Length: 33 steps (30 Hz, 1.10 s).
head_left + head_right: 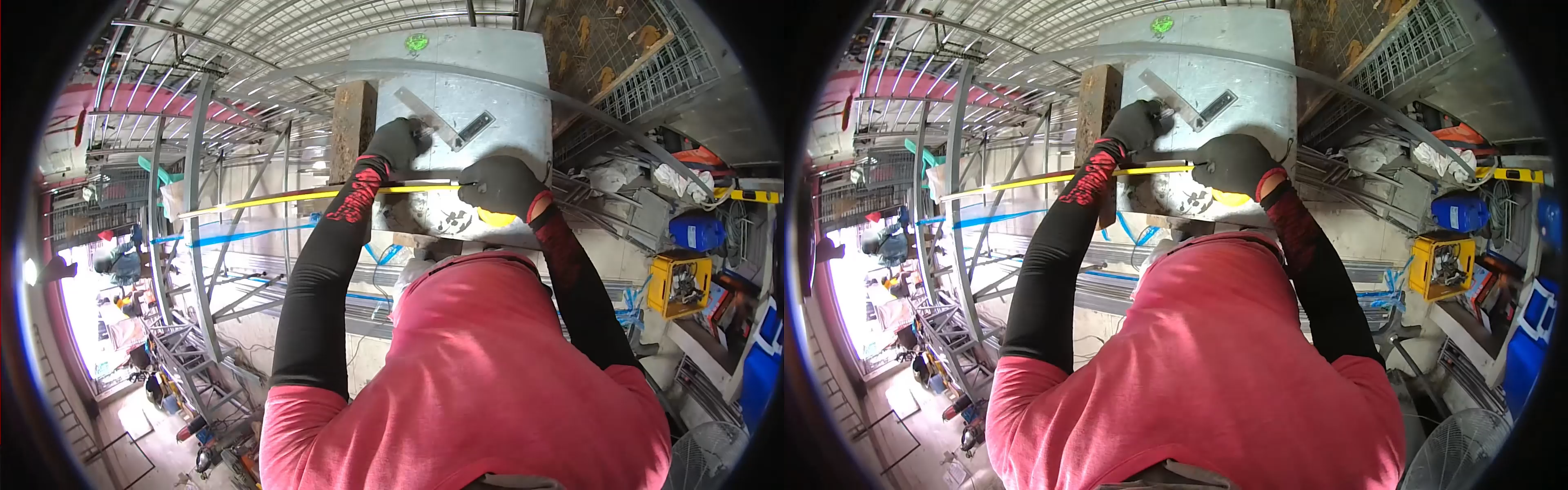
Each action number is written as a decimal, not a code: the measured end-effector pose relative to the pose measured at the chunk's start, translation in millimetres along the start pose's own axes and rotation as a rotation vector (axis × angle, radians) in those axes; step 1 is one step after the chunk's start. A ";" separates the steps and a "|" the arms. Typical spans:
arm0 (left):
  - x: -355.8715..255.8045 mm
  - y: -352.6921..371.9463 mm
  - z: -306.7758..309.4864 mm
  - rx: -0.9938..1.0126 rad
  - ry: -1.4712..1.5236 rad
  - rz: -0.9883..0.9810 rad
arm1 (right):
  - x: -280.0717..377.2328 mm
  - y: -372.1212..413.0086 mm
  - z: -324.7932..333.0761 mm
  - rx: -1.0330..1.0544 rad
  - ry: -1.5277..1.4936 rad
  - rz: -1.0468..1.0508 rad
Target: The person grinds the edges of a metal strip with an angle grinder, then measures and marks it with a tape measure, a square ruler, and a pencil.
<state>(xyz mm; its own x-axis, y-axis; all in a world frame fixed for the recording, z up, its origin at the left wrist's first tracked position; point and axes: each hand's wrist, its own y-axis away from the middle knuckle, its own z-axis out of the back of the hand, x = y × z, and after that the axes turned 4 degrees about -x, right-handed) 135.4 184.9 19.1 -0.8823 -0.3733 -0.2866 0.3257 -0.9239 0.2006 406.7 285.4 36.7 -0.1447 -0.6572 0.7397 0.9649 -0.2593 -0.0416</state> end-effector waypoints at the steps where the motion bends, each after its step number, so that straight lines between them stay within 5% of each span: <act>1: 1.7 1.6 5.7 0.065 0.071 0.114 | -2.3 -0.5 0.2 -0.029 -0.012 0.029; 5: 30.7 4.4 -5.4 0.091 0.348 0.003 | -11.9 -3.7 -2.5 -0.025 0.024 0.037; 9: 22.2 7.0 -0.7 0.143 0.159 0.098 | -10.3 -6.2 1.4 -0.025 -0.012 0.049; 11: 34.2 2.5 -17.0 0.026 -0.046 -0.154 | 7.5 -6.8 17.3 0.183 -0.210 -0.238; 12: 50.4 -0.8 -26.1 -0.047 -0.336 -0.496 | 6.1 -8.2 15.5 0.191 -0.208 -0.233; 15: 61.1 -6.3 -35.7 0.023 -0.397 -0.503 | -3.1 -7.1 9.1 0.118 -0.102 -0.140; 19: 60.0 -7.5 -45.4 0.230 -0.209 -0.180 | -20.2 -8.8 -4.7 0.020 -0.050 0.031; 20: 109.2 -35.0 -105.2 0.130 0.007 -0.113 | -28.4 -7.6 -10.2 -0.078 0.025 0.163; 21: 104.2 -28.6 -93.2 0.064 -0.143 -0.437 | -33.4 -4.9 -12.8 -0.148 -0.051 0.250; 23: 103.5 -30.9 -102.9 0.045 -0.214 -0.316 | -29.6 -6.2 -8.1 -0.126 -0.040 0.309; 25: 91.3 -38.6 -93.3 0.184 -0.211 -0.209 | -33.7 -8.7 -12.7 -0.019 -0.191 0.151; 26: 79.7 -31.1 -80.3 0.159 -0.196 -0.137 | -33.1 -7.2 -14.5 -0.124 -0.124 0.250; 28: 64.6 -19.1 -70.9 0.000 0.024 -0.034 | -26.5 -11.1 -7.3 0.009 -0.110 0.197; 30: 69.5 -21.0 -81.1 -0.089 -0.027 -0.171 | -27.4 -12.9 -5.5 0.069 -0.157 0.132; 31: 68.0 -20.4 -87.8 -0.074 0.029 -0.015 | -26.1 -13.3 -2.9 0.103 -0.155 0.078; 33: 73.0 -33.5 -93.8 0.061 -0.008 -0.089 | -27.8 -14.0 -4.7 0.110 -0.172 0.074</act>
<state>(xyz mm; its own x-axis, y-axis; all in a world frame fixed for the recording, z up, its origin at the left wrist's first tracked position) 92.0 180.8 -96.4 -0.9098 -0.2890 -0.2980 0.2247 -0.9465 0.2317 396.2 303.9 13.6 -0.0421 -0.5387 0.8415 0.9909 -0.1302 -0.0338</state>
